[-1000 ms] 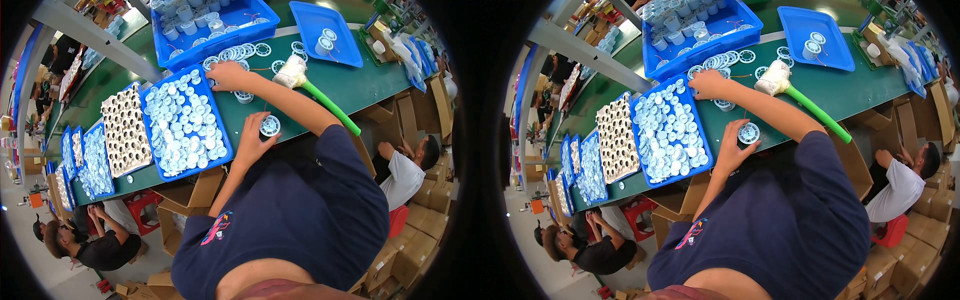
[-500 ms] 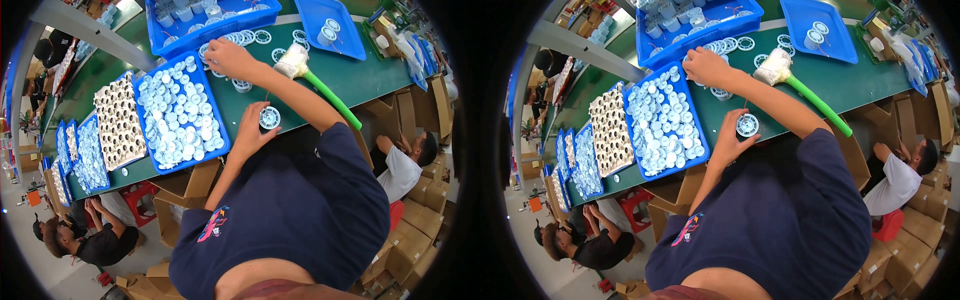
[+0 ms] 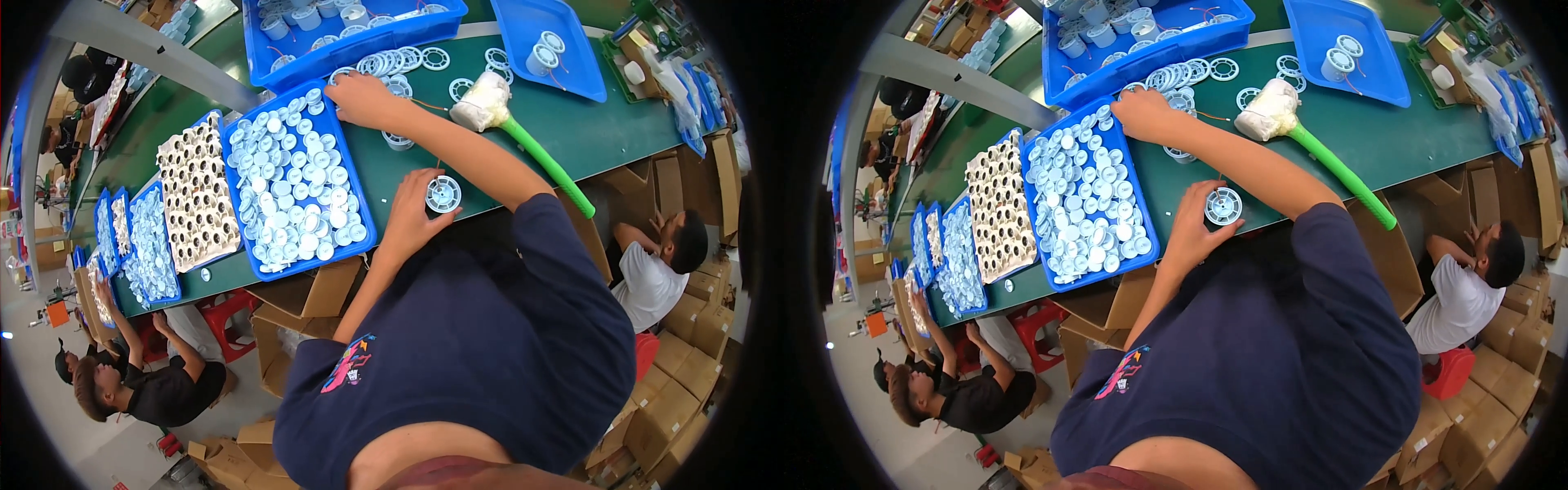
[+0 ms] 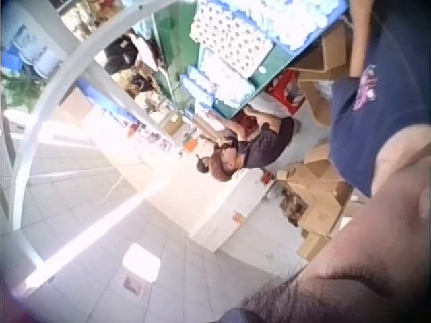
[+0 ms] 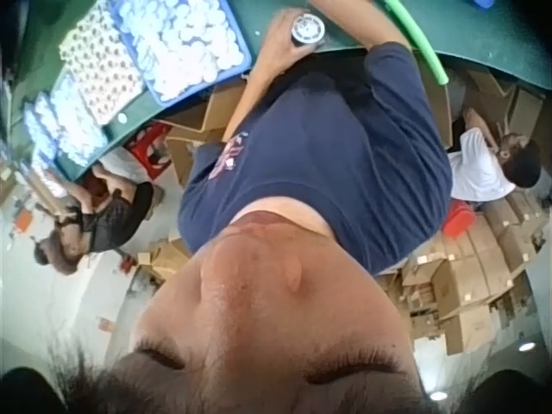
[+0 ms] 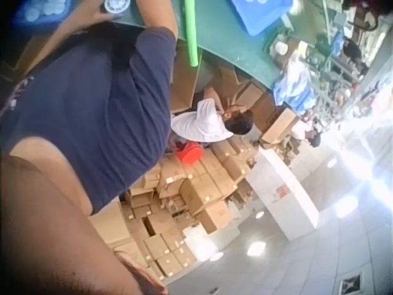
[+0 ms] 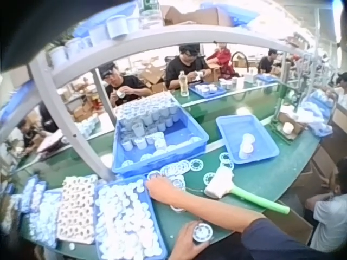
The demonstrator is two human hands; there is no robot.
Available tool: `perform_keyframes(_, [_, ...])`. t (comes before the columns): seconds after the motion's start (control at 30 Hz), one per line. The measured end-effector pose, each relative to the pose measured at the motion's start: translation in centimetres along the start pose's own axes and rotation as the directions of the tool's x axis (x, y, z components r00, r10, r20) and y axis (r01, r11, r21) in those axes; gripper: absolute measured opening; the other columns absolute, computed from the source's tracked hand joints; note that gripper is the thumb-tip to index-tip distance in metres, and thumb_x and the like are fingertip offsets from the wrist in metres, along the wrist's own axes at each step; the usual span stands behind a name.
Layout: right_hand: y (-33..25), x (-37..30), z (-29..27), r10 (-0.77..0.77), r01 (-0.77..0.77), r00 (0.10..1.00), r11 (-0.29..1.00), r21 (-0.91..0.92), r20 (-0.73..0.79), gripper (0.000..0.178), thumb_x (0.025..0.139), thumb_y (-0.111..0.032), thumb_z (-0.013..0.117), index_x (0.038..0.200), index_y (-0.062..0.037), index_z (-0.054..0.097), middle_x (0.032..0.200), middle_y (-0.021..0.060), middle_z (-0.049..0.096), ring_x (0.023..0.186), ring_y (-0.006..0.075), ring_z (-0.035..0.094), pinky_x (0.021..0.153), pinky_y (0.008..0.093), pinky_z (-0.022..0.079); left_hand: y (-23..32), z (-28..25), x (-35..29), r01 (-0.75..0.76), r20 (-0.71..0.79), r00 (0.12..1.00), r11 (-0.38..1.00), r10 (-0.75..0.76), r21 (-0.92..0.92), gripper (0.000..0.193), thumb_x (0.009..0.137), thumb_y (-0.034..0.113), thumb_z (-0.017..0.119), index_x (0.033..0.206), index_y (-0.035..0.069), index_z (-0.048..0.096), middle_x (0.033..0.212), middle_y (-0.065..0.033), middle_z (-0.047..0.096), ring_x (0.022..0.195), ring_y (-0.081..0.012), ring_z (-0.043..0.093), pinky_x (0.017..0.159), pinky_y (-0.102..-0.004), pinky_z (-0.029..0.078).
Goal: Assembling electronic components by fitting plastic pieces together and securing them with a rubber mallet.
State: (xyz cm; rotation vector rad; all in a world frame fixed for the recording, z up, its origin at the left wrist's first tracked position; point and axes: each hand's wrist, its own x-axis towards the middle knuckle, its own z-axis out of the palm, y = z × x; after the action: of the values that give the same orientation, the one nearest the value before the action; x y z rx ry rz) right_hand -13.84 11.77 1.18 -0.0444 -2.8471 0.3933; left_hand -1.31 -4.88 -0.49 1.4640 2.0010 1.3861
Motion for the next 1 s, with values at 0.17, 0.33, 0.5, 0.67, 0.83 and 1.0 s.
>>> perform_keyframes(0.17, [0.4, -0.2, -0.6, -0.01, 0.007, 0.999, 0.997, -0.077, -0.047, 0.017, 0.085, -0.01, 0.069, 0.102, -0.0102, 0.071, 0.107, 0.0126, 0.066, 0.107, 0.035, 0.063, 0.088, 0.0515, 0.052, -0.2, 0.0, -0.1, 0.0, -0.02, 1.0, 1.0, 0.0, -0.003, 0.063, 0.076, 0.018, 0.087, 0.128, 0.002, 0.057, 0.125, -0.017, 0.061, 0.117, -0.0363, 0.058, 0.1, -0.0432, 0.047])
perform_keyframes(0.33, [1.1, -3.1, -5.7, 0.018, 0.036, 0.966, 0.978, 0.204, -0.259, 0.011, 0.087, -0.007, 0.065, 0.098, -0.0067, 0.066, 0.099, 0.0106, 0.064, 0.1, 0.0317, 0.062, 0.085, 0.042, 0.052, 0.0, 0.6, 0.3, 0.029, -0.025, 0.999, 0.999, -0.03, -0.035, 0.062, 0.076, 0.018, 0.087, 0.127, 0.002, 0.056, 0.122, -0.0185, 0.06, 0.112, -0.0383, 0.057, 0.096, -0.0461, 0.047])
perform_keyframes(0.5, [0.7, -13.0, -9.4, 0.309, -0.17, 0.949, 0.672, 0.721, -0.064, 0.02, 0.095, -0.021, 0.068, 0.1, -0.0016, 0.068, 0.085, 0.008, 0.068, 0.075, 0.019, 0.065, 0.069, 0.0332, 0.051, -0.4, 1.0, -0.1, 0.028, -0.236, 0.972, 0.998, -0.012, 0.062, 0.064, 0.074, 0.014, 0.089, 0.126, -0.001, 0.055, 0.118, -0.0199, 0.06, 0.107, -0.0402, 0.056, 0.093, -0.0477, 0.047])
perform_keyframes(0.67, [1.5, -22.7, -9.0, 0.609, -0.602, 0.74, 0.41, 0.685, 0.285, 0.031, 0.099, -0.028, 0.067, 0.088, 0.0008, 0.068, 0.07, 0.0029, 0.063, 0.063, 0.0103, 0.057, 0.059, 0.0283, 0.047, -0.3, 1.4, 0.3, 0.039, -0.217, 0.976, 0.995, -0.019, 0.087, 0.065, 0.074, 0.015, 0.089, 0.126, -0.001, 0.055, 0.118, -0.0195, 0.06, 0.106, -0.0399, 0.057, 0.093, -0.0471, 0.046])
perform_keyframes(0.83, [-1.1, -25.2, -10.3, 0.678, -0.626, 0.672, 0.306, 0.717, 0.297, 0.031, 0.101, -0.027, 0.065, 0.091, 0.0015, 0.069, 0.072, 0.0031, 0.063, 0.063, 0.0086, 0.056, 0.058, 0.0265, 0.046, -0.2, 1.3, 0.4, 0.046, -0.212, 0.977, 0.994, -0.024, 0.101, 0.065, 0.074, 0.015, 0.089, 0.126, 0.0, 0.055, 0.117, -0.0186, 0.061, 0.107, -0.0378, 0.057, 0.092, -0.0458, 0.047])
perform_keyframes(1.0, [-2.7, -21.9, -8.6, 0.484, -0.439, 0.851, 0.444, 0.781, 0.203, 0.026, 0.1, -0.022, 0.068, 0.086, 0.0006, 0.067, 0.072, -0.0013, 0.061, 0.064, 0.0055, 0.051, 0.056, 0.0242, 0.04, -0.3, 1.3, 0.3, 0.06, -0.208, 0.977, 0.995, -0.041, 0.085, 0.062, 0.074, 0.012, 0.088, 0.126, 0.0, 0.056, 0.118, -0.018, 0.061, 0.109, -0.0377, 0.058, 0.093, -0.0451, 0.048])
